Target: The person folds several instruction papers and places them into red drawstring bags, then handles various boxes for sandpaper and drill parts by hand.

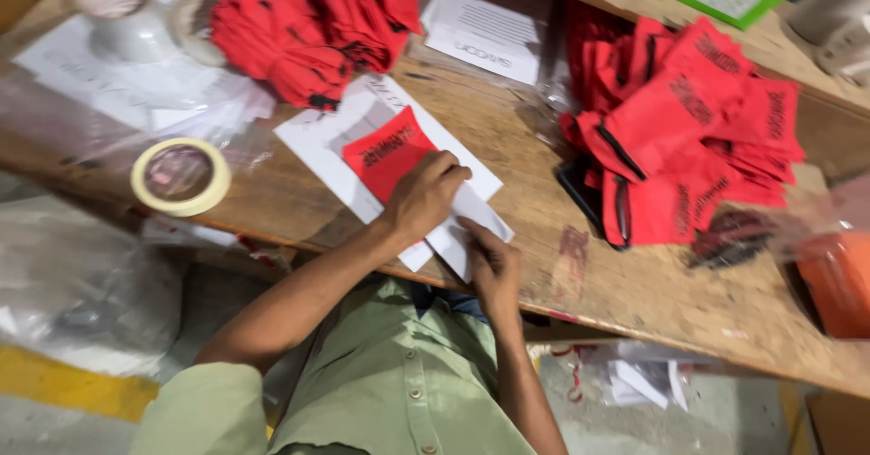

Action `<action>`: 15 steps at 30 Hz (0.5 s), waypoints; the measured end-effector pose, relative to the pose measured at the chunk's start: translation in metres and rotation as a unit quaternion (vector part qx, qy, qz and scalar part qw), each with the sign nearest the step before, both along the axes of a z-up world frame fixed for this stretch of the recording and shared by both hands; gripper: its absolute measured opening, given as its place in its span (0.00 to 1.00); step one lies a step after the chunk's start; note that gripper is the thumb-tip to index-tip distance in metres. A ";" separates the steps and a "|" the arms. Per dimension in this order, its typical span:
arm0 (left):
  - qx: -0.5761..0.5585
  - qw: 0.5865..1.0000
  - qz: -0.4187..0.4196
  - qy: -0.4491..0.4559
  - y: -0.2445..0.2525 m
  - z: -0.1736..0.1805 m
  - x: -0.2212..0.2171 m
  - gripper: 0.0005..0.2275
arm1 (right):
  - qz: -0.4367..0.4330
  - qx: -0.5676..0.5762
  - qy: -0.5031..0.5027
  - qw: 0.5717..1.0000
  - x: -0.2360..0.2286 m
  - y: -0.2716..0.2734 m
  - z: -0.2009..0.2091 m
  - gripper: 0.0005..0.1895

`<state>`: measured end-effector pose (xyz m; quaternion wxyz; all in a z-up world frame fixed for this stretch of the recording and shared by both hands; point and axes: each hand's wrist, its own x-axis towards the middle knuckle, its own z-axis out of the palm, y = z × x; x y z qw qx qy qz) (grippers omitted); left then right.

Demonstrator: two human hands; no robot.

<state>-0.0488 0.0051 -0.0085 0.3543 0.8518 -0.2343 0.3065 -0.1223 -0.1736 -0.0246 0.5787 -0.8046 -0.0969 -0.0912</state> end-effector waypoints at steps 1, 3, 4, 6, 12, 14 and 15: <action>-0.001 1.000 -0.012 0.001 -0.012 -0.001 0.003 0.11 | -0.012 -0.001 0.001 1.000 -0.003 -0.008 -0.001 0.21; -0.006 0.999 -0.023 -0.028 -0.015 0.000 0.007 0.11 | 0.018 -0.055 0.008 0.998 -0.001 -0.006 -0.003 0.21; 0.001 1.000 0.000 -0.029 -0.007 0.004 0.005 0.11 | 0.041 -0.049 0.006 0.998 0.002 -0.002 -0.007 0.21; -0.001 0.998 -0.049 -0.048 -0.003 0.009 0.002 0.12 | 0.084 -0.048 -0.060 0.994 0.007 -0.003 -0.012 0.28; -0.017 0.996 -0.092 -0.006 -0.005 0.022 -0.009 0.13 | -0.013 -0.076 -0.102 0.992 -0.002 0.011 0.015 0.19; 0.014 0.999 -0.051 -0.006 0.006 0.013 -0.019 0.14 | -0.013 -0.049 -0.048 0.998 0.000 0.015 0.017 0.19; 0.040 0.999 -0.006 -0.004 0.012 0.008 -0.026 0.16 | -0.010 -0.027 0.007 1.000 0.001 0.017 0.019 0.19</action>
